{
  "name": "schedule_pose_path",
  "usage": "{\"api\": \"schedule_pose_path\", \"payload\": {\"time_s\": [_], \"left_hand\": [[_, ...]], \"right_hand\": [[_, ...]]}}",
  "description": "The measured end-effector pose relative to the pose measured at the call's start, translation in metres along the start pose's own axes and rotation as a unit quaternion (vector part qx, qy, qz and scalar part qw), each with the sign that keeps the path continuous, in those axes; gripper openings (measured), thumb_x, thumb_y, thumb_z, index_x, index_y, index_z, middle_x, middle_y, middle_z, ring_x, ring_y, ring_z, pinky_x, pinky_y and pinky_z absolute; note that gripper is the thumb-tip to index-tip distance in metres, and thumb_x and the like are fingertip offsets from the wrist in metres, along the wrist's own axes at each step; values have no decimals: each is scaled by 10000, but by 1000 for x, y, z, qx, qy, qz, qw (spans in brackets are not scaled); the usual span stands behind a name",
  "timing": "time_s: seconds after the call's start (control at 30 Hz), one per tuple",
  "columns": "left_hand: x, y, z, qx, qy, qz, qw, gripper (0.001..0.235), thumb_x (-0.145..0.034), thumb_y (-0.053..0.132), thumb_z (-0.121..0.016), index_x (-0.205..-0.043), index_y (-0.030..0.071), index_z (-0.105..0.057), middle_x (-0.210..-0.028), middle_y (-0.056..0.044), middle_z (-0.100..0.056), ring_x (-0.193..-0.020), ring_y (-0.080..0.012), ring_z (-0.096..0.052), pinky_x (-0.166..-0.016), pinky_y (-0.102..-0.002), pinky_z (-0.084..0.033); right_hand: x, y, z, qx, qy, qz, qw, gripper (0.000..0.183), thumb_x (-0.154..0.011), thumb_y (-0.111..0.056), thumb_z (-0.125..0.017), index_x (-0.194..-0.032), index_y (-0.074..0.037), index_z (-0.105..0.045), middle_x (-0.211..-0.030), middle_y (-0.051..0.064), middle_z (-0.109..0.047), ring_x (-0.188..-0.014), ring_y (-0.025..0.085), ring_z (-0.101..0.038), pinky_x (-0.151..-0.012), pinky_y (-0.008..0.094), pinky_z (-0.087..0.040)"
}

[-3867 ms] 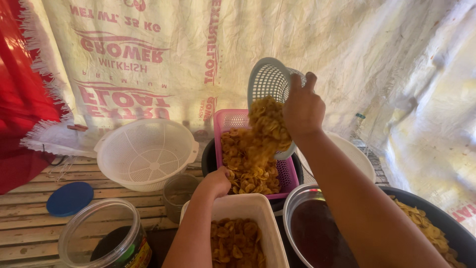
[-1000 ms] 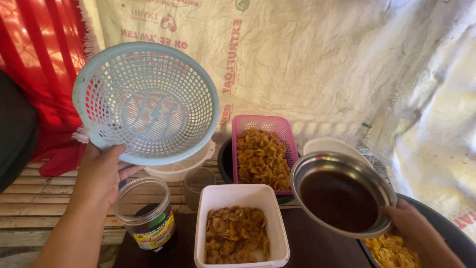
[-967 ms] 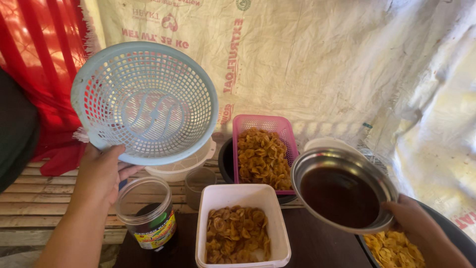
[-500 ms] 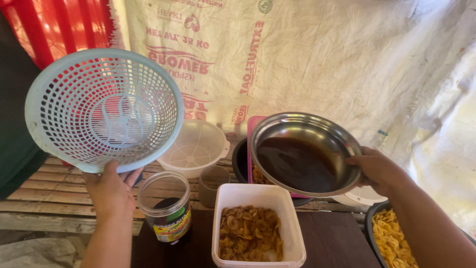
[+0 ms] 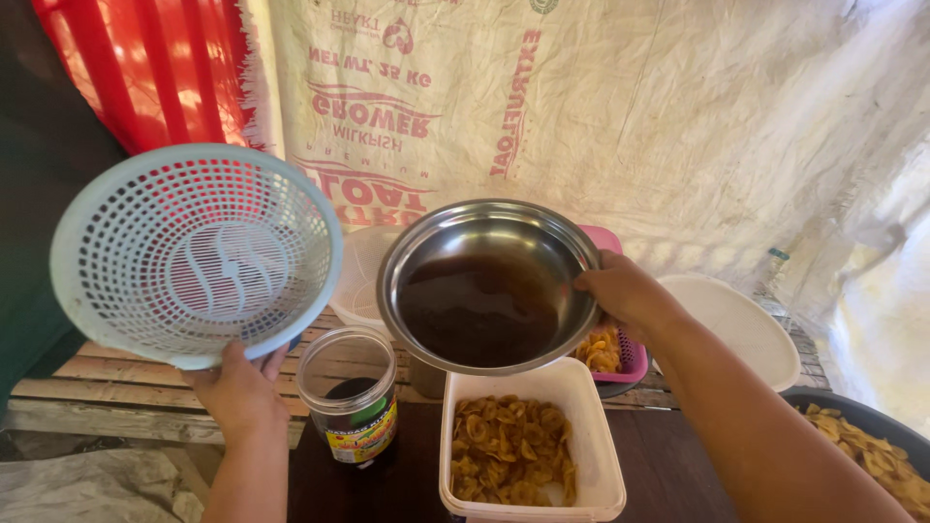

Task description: The person scoops a dark liquid from a jar using a green spoon and pours it over a container of yellow chips. They shake the container to mix the contents, then transfer the chips into a pink basket. The person pours the remaining liquid from a metal bowl into the jar and repeats the scooping and mixing process with another batch of chips.

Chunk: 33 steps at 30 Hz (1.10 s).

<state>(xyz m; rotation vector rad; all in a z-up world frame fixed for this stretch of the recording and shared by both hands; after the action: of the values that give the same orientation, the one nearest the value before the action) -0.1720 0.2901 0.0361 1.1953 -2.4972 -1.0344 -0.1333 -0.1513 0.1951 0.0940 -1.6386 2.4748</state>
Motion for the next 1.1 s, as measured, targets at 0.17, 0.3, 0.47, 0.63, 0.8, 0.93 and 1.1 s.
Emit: {"api": "schedule_pose_path", "payload": {"time_s": [0.17, 0.3, 0.47, 0.63, 0.8, 0.93, 1.1], "left_hand": [[2, -8, -4, -5, 38, -14, 999, 713, -1032, 11, -444, -1612, 237, -96, -1626, -137, -361, -1331, -369, -609, -908, -516, -595], [10, -4, -11, 21, 47, -21, 998, 703, -1046, 31, -456, -1608, 228, -82, -1613, -153, -389, -1309, -370, -634, -890, -497, -604], [13, -1, -18, 44, 55, -21, 997, 681, -1048, 30, -458, -1601, 210, -105, -1606, -152, -389, -1314, -357, -636, -898, -481, -605], [16, 3, -22, 46, 68, -3, 997, 655, -1044, 38, -447, -1584, 215, -119, -1603, -144, -375, -1322, -347, -627, -901, -474, -602], [18, 5, -24, 47, 64, -5, 997, 662, -1038, 36, -445, -1581, 221, -113, -1614, -139, -362, -1331, -348, -621, -905, -470, -601], [18, 6, -23, 50, 72, -1, 996, 659, -1034, 40, -451, -1574, 217, -118, -1599, -140, -374, -1317, -349, -628, -908, -469, -597], [19, 5, -19, 51, 76, 4, 996, 594, -1048, 58, -450, -1545, 168, -145, -1569, -153, -401, -1304, -341, -643, -924, -458, -599]], "right_hand": [[2, -21, -11, 60, -8, 44, 997, 250, -952, -127, -537, -1175, -39, -607, -838, 155, -717, -615, 240, -668, -502, 374, -524], [4, -33, -19, 61, -5, 51, 997, 268, -926, -101, -520, -1158, -34, -637, -823, 148, -732, -593, 222, -688, -478, 355, -540], [2, -46, -28, 105, 31, 69, 992, 258, -913, -100, -562, -1134, 11, -635, -798, 147, -730, -573, 239, -694, -462, 354, -539], [12, -60, -38, 85, 39, 77, 993, 303, -895, -102, -546, -1176, -17, -619, -824, 140, -727, -580, 253, -696, -453, 362, -553], [22, -72, -47, 102, 51, 79, 990, 345, -878, -118, -561, -1211, -40, -610, -835, 130, -728, -570, 224, -705, -466, 359, -574], [27, -78, -50, 123, 39, 97, 987, 348, -881, -121, -555, -1209, -16, -599, -760, 166, -721, -509, 259, -678, -460, 364, -548], [28, -85, -52, 133, 28, 108, 985, 337, -888, -124, -542, -1198, 4, -574, -707, 179, -704, -477, 271, -667, -454, 380, -536]]}}
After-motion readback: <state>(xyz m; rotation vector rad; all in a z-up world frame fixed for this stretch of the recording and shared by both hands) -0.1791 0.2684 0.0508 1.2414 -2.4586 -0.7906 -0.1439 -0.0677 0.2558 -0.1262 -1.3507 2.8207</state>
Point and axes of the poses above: each hand's wrist, its own x-axis away from the middle knuckle, its own z-axis out of the back of the hand, y = z × x, the point moved 1 cm from there along -x, towards the middle knuckle
